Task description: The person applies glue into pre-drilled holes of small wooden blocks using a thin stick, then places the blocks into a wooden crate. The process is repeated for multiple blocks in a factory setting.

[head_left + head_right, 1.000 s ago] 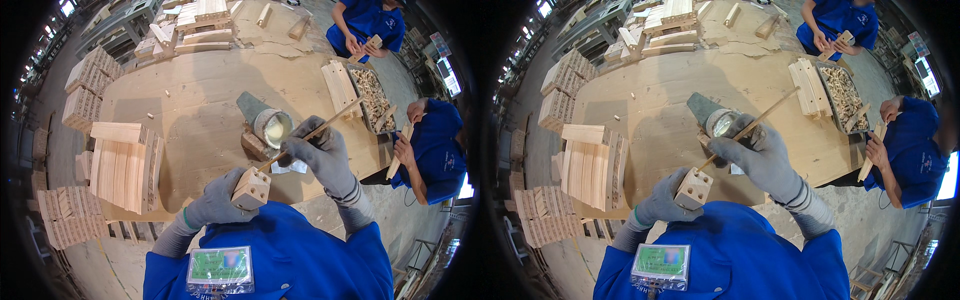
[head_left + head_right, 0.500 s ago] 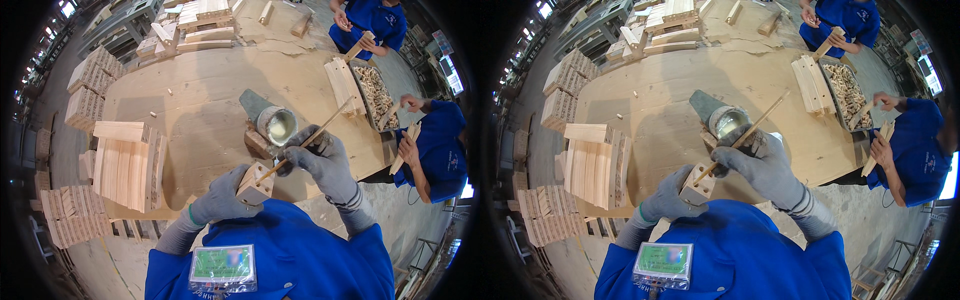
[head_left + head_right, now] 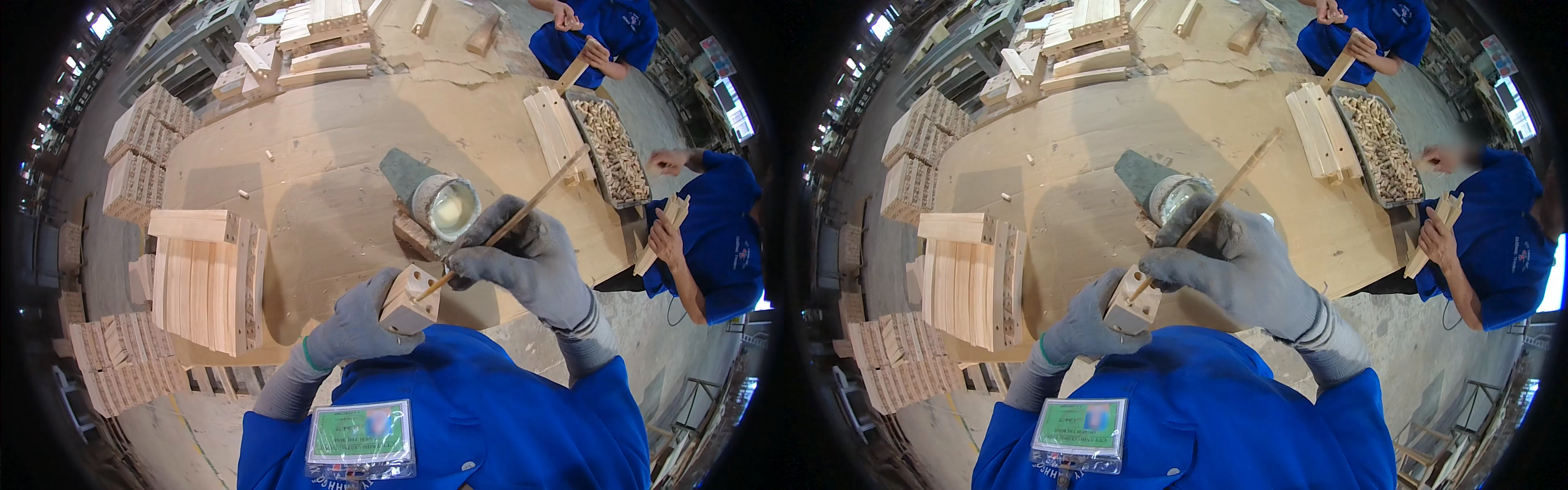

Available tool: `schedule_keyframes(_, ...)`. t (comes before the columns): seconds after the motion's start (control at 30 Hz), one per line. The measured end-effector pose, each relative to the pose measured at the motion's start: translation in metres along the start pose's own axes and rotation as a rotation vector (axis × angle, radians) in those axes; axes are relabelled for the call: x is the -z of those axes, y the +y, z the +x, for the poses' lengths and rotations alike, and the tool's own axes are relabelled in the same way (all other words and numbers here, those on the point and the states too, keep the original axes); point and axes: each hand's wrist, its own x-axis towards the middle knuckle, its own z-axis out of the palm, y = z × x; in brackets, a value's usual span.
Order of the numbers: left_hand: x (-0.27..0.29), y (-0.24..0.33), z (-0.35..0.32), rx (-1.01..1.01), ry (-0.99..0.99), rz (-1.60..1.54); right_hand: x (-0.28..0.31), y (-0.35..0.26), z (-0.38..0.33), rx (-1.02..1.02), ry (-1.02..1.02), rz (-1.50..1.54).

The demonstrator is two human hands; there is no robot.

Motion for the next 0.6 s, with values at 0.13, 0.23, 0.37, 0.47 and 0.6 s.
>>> schedule_keyframes(0.13,0.004,0.006,0.004,0.026,0.011,-0.021,0.004,0.007,0.005,0.048,0.029,0.243)
schedule_keyframes(0.23,0.001,-0.002,0.003,0.008,0.081,-0.068,0.025,0.026,0.007,0.120,0.109,0.297)
schedule_keyframes(0.37,0.000,-0.016,0.002,0.077,0.125,-0.143,0.044,0.062,0.009,0.162,0.311,0.342)
schedule_keyframes(0.47,0.002,-0.017,0.008,0.122,0.146,-0.227,0.041,0.113,0.015,0.253,0.362,0.368)
schedule_keyframes(0.6,0.003,-0.018,0.011,0.203,0.154,-0.223,0.027,0.138,0.014,0.195,0.345,0.315)
